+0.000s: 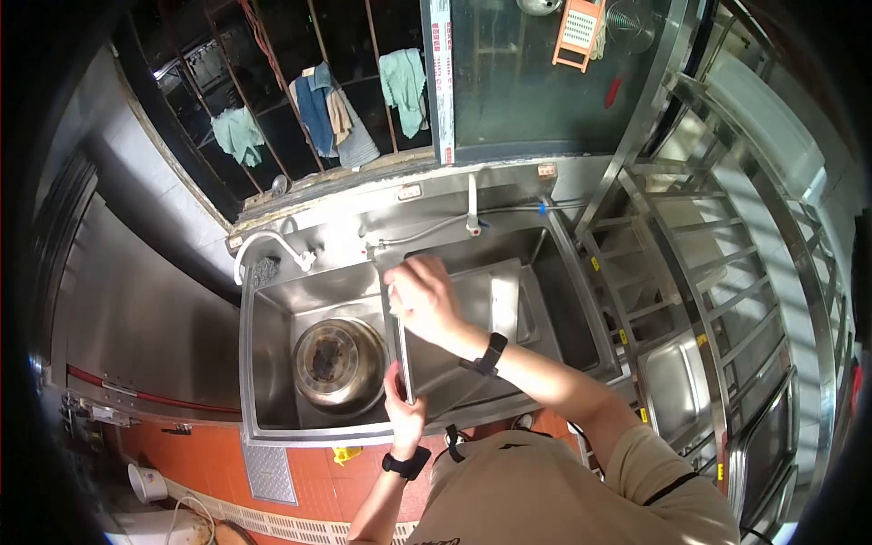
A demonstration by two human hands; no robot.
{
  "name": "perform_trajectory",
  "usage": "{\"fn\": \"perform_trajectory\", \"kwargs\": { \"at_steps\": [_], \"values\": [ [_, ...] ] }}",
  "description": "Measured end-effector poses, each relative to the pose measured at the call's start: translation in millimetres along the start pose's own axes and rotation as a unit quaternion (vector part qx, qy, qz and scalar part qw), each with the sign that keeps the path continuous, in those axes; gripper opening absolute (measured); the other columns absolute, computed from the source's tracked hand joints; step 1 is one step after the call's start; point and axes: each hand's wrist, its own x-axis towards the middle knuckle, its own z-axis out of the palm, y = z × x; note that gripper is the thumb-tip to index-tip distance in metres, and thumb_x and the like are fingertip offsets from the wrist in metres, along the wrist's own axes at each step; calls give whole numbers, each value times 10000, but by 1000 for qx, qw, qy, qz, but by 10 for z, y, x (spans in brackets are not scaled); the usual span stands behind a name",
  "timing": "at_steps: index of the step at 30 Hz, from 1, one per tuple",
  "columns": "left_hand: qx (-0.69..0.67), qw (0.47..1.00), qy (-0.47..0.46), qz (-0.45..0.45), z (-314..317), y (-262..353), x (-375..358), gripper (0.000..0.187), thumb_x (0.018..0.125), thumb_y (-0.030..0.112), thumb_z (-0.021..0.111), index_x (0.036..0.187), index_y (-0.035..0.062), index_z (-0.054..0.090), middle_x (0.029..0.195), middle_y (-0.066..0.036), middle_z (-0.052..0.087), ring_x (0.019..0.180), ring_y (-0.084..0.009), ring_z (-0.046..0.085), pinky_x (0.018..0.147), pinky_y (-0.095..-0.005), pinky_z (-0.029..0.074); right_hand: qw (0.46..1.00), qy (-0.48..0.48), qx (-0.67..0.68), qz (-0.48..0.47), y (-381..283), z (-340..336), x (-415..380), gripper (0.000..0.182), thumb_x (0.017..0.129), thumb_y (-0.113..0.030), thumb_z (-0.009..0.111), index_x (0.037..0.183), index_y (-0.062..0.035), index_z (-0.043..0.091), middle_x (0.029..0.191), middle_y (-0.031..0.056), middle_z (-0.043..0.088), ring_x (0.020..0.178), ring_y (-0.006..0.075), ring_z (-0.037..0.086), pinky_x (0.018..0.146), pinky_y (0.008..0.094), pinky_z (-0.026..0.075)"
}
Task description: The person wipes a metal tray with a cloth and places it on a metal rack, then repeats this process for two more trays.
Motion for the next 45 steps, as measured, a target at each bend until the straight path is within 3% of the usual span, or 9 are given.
{"fn": "perform_trajectory", "kwargs": {
  "at_steps": [3,6,12,16,22,28,35,42,45],
  "values": [
    [-29,999,14,-3,70,90,-143,723,693,-143,460,1386,11,324,1260,-164,512,1197,-234,486,1035,-323,354,985,34,-17,166,409,-418,-62,144,736,-62,647,856,-88,572,781,103,607,756,310,602,685,407,490],
    [-51,999,16,-7,152,278,-201,732,693,-139,451,1396,10,313,1279,-162,504,1216,-236,473,1060,-329,328,964,144,-87,205,1107,-740,-281,117,746,-41,635,849,-72,588,770,110,608,743,302,598,669,417,473],
    [53,998,-12,22,432,225,-92,709,706,-111,473,1391,2,328,1227,-160,532,1166,-224,506,1023,-321,362,996,51,16,68,156,-767,-158,158,823,-204,667,927,-107,599,948,128,573,923,318,549,786,430,447],
    [9,1000,18,-8,415,272,-96,715,692,-99,482,1383,4,330,1250,-130,506,1163,-218,485,1029,-324,340,998,-27,-42,-48,319,-700,-94,224,834,-243,664,1007,-114,604,1008,122,538,959,309,521,833,424,438],
    [-106,991,65,-48,107,360,-177,715,696,-3,518,1386,12,331,1228,-100,497,1102,-194,492,927,-293,424,965,59,-218,133,1442,-1160,-247,172,876,-210,593,986,-78,583,925,148,576,889,360,563,805,470,460],
    [-143,980,102,-97,108,581,-208,662,657,-55,485,1311,31,431,1094,-69,568,985,-189,561,878,-289,450,967,-26,-35,253,1616,-1206,-546,294,929,-248,536,1176,-90,549,945,224,612,858,429,604,734,480,501],
    [-179,967,153,-96,-65,483,-118,779,629,-77,474,1390,43,356,1129,-85,547,977,-184,564,820,-270,476,954,-35,27,298,1254,-1133,-1711,381,922,-158,568,1265,-12,493,1077,236,630,1004,362,633,854,414,499],
    [-79,988,78,-104,-95,644,-159,482,675,-29,480,1155,-16,531,917,-45,584,776,-120,537,692,-239,438,965,28,27,259,1316,-1329,-910,357,919,-211,577,1221,-34,507,964,225,649,888,362,654,744,406,513],
    [-166,975,101,-110,-70,629,-159,452,670,-12,485,1119,14,519,850,-41,546,717,-135,512,673,-259,443,971,-17,14,236,1326,-1485,-622,347,906,-222,600,1183,-31,516,955,227,653,899,357,659,743,396,515]
  ]
}}
